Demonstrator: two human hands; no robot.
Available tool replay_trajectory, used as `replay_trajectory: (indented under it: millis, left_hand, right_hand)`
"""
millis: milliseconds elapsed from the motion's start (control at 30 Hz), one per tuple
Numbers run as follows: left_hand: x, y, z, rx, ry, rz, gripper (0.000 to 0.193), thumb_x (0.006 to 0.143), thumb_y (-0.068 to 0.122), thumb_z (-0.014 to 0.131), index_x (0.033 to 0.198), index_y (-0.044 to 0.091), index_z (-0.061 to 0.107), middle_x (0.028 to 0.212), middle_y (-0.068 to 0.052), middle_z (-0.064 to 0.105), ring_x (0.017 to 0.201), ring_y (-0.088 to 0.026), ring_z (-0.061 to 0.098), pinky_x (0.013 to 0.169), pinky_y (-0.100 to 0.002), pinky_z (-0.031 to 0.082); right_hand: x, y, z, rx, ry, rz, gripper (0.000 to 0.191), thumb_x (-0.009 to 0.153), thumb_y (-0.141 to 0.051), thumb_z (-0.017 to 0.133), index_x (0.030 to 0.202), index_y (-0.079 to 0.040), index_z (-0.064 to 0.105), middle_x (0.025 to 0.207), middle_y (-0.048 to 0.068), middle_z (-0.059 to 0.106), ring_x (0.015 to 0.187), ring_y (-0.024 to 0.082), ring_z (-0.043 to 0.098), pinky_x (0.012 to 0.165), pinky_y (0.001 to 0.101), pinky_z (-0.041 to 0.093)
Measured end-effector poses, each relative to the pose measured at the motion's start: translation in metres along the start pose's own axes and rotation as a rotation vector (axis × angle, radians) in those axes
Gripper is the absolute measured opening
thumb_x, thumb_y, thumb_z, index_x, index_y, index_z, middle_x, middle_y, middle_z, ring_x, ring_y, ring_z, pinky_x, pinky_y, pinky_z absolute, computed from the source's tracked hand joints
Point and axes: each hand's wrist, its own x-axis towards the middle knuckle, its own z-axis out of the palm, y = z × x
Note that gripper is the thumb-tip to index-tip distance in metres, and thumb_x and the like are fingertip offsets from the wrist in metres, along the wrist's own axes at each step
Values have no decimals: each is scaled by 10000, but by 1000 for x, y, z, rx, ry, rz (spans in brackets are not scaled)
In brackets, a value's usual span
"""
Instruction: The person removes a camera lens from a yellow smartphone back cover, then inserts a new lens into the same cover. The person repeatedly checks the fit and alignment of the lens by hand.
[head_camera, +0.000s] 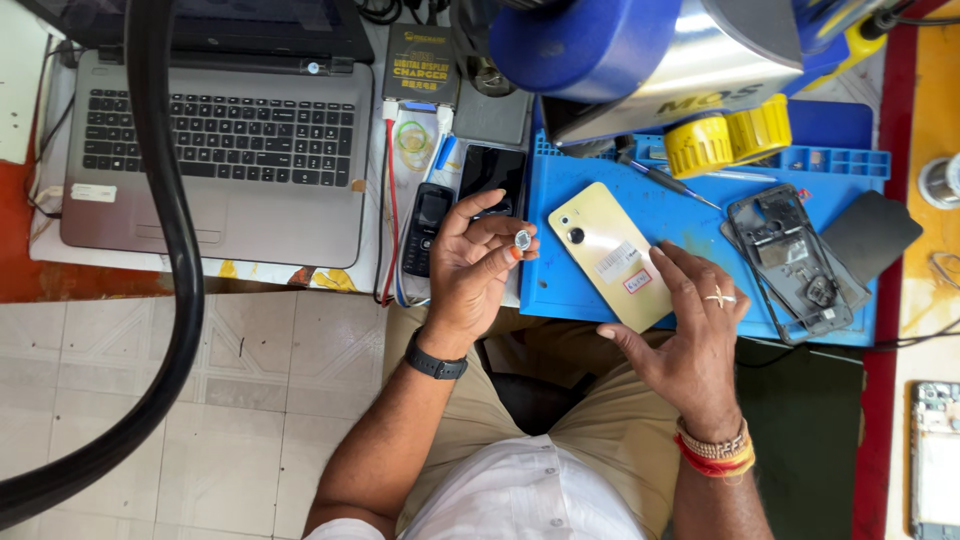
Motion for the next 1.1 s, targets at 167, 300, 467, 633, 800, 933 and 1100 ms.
replay_trajectory:
  millis: [167,300,467,633,800,933,1100]
  left_hand:
    - [6,0,-2,-15,-6,-1,573,954,-37,748,1468,48,509,1203,-159,713,1128,-250,694,985,-429,588]
    - [7,2,-2,-22,-23,0,587,950,-30,752,1473,56,499,1215,-155,708,1155,-251,688,1010,-441,585]
    - [6,6,0,45,-45,20,591,957,-45,747,1480,56,490,1200,-160,708,1142,-245,692,1013,-432,594]
    - [3,7,3,167,-60,81,589,951,-68,747,1468,40,487,1179,-172,714,1114,-237,703,1012,-417,599]
    - [2,6,-2,246,-46,96,576,961,-82,729,1466,20,470,1190,-187,716,1093,-234,710,993,-391,596]
    - [6,4,-5,314,-64,139,562,974,-90,709,1466,8,456,1220,-185,705,1115,-209,698,994,-377,604]
    - [8,6,-9,424,-101,198,582,972,-123,696,1480,1,441,1231,-180,699,1124,-199,695,1044,-372,593]
  right_hand:
    - [3,-2,6,-45,8,-22,878,770,-560,814,1447,-60,561,1435,142,593,1309,361,517,1098,509,321]
    - [2,-1,6,-62,-2,-11,885,759,-556,816,1449,-64,562,1433,138,592,1309,361,515,1088,510,320]
    - [0,-2,6,-60,-2,-4,883,746,-530,830,1450,-72,557,1439,132,589,1315,366,504,1095,518,314]
    - [0,0,4,-36,-5,-10,863,752,-488,844,1448,-71,551,1449,133,585,1321,370,504,1103,519,308]
    - [1,1,8,-38,-15,-5,864,723,-438,870,1437,-67,556,1449,140,588,1317,367,507,1095,520,308]
    - [5,-1,11,-32,-19,13,844,730,-369,884,1439,-57,549,1445,144,586,1288,364,505,1099,505,310]
    - [9,-3,14,-32,-24,13,791,729,-267,889,1418,-60,560,1426,143,601,1247,346,518,1097,498,304]
